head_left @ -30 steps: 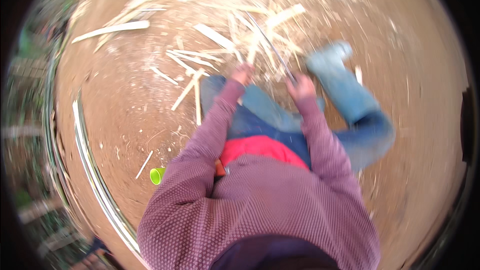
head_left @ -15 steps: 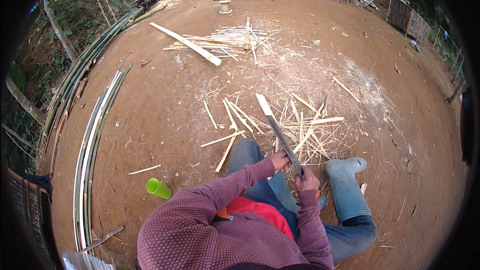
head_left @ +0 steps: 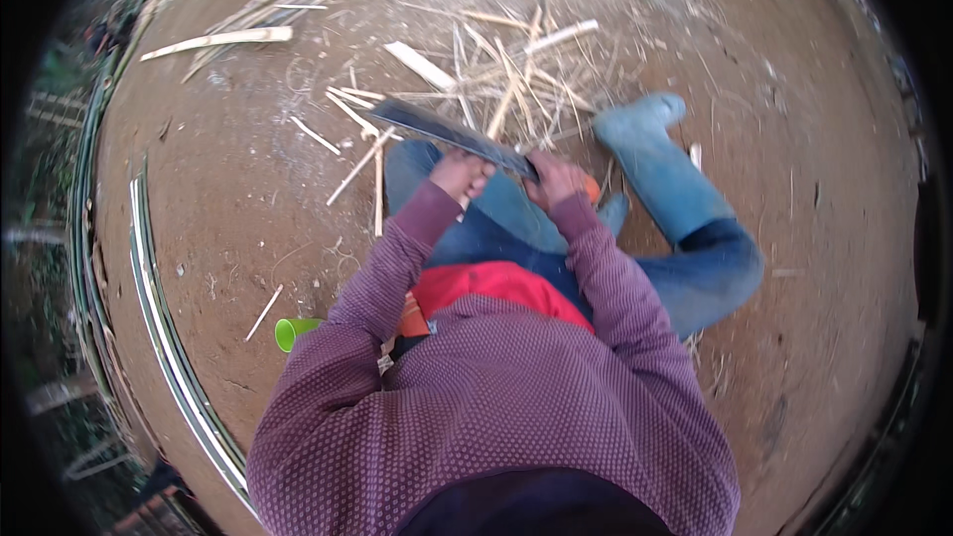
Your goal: The person sits on the ground and uses a machete to split long bamboo poles into thin strips. They repeatedly pick up bamboo pieces, position them on their leg, and strike them with the machete to create smaller slats, which accumulate on the ground.
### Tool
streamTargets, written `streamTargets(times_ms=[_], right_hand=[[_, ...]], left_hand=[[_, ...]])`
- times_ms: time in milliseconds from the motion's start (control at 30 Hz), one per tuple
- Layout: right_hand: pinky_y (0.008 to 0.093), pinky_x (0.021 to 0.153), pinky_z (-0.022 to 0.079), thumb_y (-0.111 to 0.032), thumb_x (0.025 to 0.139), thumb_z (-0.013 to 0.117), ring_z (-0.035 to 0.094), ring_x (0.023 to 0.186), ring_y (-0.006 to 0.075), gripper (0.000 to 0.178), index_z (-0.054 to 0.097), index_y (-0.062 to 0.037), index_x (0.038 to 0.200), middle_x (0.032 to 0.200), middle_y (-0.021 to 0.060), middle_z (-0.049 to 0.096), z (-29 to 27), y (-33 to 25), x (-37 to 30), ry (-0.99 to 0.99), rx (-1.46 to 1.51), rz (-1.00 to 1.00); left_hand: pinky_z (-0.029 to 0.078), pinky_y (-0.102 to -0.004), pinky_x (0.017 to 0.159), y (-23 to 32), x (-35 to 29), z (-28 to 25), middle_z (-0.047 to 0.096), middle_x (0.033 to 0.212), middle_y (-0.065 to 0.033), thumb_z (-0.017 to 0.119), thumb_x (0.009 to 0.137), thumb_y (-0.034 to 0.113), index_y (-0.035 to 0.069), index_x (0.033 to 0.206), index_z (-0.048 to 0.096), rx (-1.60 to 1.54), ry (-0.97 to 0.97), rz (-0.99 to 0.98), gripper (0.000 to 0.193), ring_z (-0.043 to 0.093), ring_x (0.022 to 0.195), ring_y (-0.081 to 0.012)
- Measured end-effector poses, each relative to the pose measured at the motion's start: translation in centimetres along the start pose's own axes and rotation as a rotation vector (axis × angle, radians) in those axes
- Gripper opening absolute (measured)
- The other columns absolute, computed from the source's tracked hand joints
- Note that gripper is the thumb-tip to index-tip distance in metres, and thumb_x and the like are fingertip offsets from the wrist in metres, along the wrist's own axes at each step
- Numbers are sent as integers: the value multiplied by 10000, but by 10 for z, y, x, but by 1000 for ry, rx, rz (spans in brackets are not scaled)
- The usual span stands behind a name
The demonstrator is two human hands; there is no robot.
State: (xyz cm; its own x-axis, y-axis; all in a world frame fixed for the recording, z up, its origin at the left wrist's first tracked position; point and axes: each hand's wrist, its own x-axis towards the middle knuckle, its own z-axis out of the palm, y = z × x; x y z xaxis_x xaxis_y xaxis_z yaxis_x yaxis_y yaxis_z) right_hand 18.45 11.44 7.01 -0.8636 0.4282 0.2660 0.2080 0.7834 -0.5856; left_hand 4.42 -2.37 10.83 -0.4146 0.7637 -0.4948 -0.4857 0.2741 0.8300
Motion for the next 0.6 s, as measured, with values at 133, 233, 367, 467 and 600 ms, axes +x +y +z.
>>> streamTargets(times_ms=[133, 233, 367, 467, 600], right_hand=[[416, 612, 472, -180, 710, 628, 606, 716, 297, 206, 558, -115, 892, 799, 77, 592, 9, 7, 1, 69, -30, -36], [392, 590, 483, -195, 750, 601, 605, 674, 289, 171, 587, -121, 903, 743, 80, 598, 4, 15, 5, 31, -71, 89], [396, 654, 497, -235, 782, 576, 618, 683, 289, 210, 631, -122, 951, 731, 125, 627, -17, 46, 11, -76, -83, 423], [433, 704, 486, -242, 767, 576, 627, 718, 308, 240, 635, -108, 957, 786, 130, 647, -23, 47, 5, 62, -75, 363], [430, 694, 491, -235, 753, 581, 623, 712, 322, 272, 638, -112, 988, 764, 138, 642, -23, 30, 8, 169, 32, 285]], left_hand=[[255, -175, 389, 15, -14, 12, 458, 706, 8, 427, 882, 85, 31, 1259, 440, -110, -16, 2, 381, 313, 459, -47], [251, -164, 381, 15, -28, 1, 465, 705, 12, 415, 914, 118, 40, 1299, 395, -125, -90, -61, 393, 304, 451, -32], [255, -159, 362, 15, -57, -3, 467, 715, 8, 414, 952, 197, 45, 1316, 383, 11, -220, -69, 396, 344, 464, -25], [264, -156, 346, 21, -74, 4, 467, 693, 19, 443, 943, 233, 44, 1336, 360, -3, -259, -79, 444, 367, 455, -16], [286, -152, 353, 23, -63, 8, 470, 681, 18, 466, 936, 226, 44, 1321, 380, -13, -195, -71, 434, 406, 464, -27]])
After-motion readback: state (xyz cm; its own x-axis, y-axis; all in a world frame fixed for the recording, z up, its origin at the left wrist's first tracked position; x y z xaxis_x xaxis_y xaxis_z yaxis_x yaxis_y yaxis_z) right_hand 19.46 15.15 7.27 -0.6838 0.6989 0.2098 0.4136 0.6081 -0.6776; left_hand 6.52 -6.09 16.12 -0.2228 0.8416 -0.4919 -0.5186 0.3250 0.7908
